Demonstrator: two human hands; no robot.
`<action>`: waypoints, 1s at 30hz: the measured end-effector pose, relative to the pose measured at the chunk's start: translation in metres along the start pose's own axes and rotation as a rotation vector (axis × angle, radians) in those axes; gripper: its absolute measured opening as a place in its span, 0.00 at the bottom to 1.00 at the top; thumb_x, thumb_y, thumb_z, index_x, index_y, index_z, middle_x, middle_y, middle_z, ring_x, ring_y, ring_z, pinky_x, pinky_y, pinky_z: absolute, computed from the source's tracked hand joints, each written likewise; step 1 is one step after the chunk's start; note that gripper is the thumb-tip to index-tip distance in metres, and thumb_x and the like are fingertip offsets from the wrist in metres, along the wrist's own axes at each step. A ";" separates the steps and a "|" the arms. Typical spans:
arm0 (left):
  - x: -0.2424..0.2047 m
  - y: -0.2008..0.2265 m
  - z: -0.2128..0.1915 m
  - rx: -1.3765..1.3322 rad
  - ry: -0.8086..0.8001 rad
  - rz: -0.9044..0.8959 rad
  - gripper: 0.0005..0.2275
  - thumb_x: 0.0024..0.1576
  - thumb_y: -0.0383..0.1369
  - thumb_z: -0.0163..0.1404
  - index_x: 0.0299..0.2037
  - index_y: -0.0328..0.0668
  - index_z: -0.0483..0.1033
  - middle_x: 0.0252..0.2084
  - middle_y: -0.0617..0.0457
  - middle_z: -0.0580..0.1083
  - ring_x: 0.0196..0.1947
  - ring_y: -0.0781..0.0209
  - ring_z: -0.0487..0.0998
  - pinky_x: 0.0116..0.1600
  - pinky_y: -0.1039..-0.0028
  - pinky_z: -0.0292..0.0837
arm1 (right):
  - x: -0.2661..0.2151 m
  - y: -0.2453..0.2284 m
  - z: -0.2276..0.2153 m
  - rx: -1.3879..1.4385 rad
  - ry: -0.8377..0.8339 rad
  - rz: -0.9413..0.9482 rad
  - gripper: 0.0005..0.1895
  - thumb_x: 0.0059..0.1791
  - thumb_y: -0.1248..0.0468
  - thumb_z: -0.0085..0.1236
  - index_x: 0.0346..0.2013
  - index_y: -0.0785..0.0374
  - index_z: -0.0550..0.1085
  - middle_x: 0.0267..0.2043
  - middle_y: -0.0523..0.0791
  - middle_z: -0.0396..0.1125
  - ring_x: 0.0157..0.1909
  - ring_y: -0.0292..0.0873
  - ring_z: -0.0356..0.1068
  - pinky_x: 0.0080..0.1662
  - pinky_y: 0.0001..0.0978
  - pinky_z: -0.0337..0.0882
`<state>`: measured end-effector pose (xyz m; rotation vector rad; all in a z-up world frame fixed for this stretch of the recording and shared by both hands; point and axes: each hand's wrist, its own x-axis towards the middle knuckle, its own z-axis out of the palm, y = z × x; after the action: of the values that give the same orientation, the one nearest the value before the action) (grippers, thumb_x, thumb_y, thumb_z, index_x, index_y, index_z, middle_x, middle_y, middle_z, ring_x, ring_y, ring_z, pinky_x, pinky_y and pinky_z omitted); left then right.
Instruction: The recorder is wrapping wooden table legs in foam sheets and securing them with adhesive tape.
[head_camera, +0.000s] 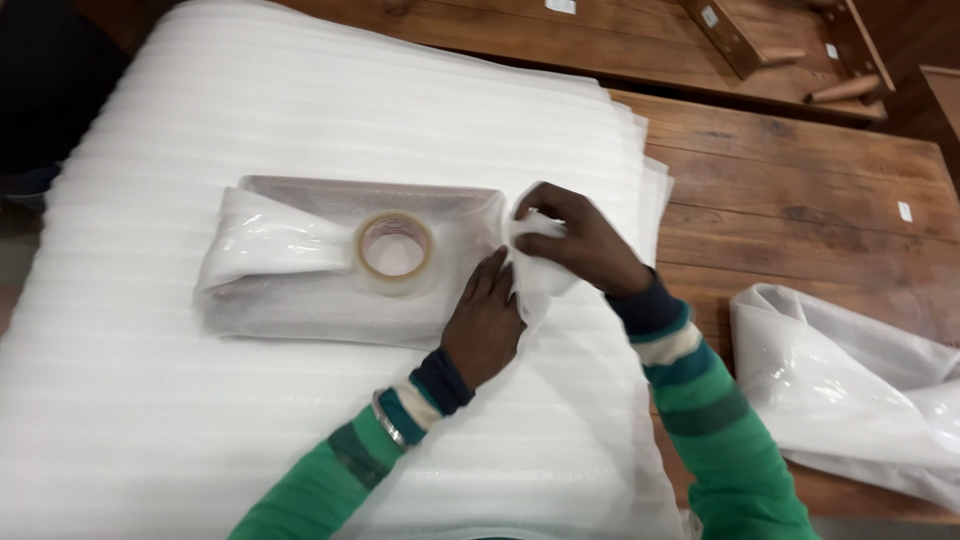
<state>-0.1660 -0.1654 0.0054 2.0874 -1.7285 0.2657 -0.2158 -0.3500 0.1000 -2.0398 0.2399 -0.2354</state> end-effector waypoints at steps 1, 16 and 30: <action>-0.009 0.006 -0.009 -0.043 0.057 -0.072 0.13 0.54 0.30 0.54 0.44 0.25 0.79 0.58 0.33 0.72 0.67 0.37 0.64 0.72 0.53 0.53 | 0.015 -0.004 0.012 -0.015 -0.029 -0.094 0.13 0.47 0.63 0.65 0.42 0.62 0.73 0.41 0.44 0.70 0.46 0.39 0.68 0.49 0.32 0.72; -0.032 0.007 0.001 -0.128 0.199 -0.279 0.30 0.57 0.47 0.55 0.62 0.28 0.71 0.64 0.32 0.68 0.67 0.37 0.65 0.72 0.50 0.57 | 0.088 -0.063 0.122 -0.789 -0.215 -0.212 0.24 0.47 0.42 0.63 0.49 0.54 0.76 0.33 0.45 0.76 0.34 0.46 0.76 0.35 0.40 0.74; -0.037 -0.005 0.003 -0.240 0.431 -0.449 0.19 0.66 0.37 0.47 0.57 0.23 0.75 0.61 0.31 0.72 0.62 0.35 0.71 0.64 0.57 0.70 | 0.124 -0.062 0.069 0.072 -0.692 -0.140 0.30 0.52 0.58 0.58 0.68 0.49 0.62 0.60 0.53 0.71 0.63 0.53 0.72 0.62 0.49 0.74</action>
<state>-0.1689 -0.1332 -0.0136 1.9912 -0.9673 0.3224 -0.0737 -0.2965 0.1309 -1.9444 -0.3370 0.3729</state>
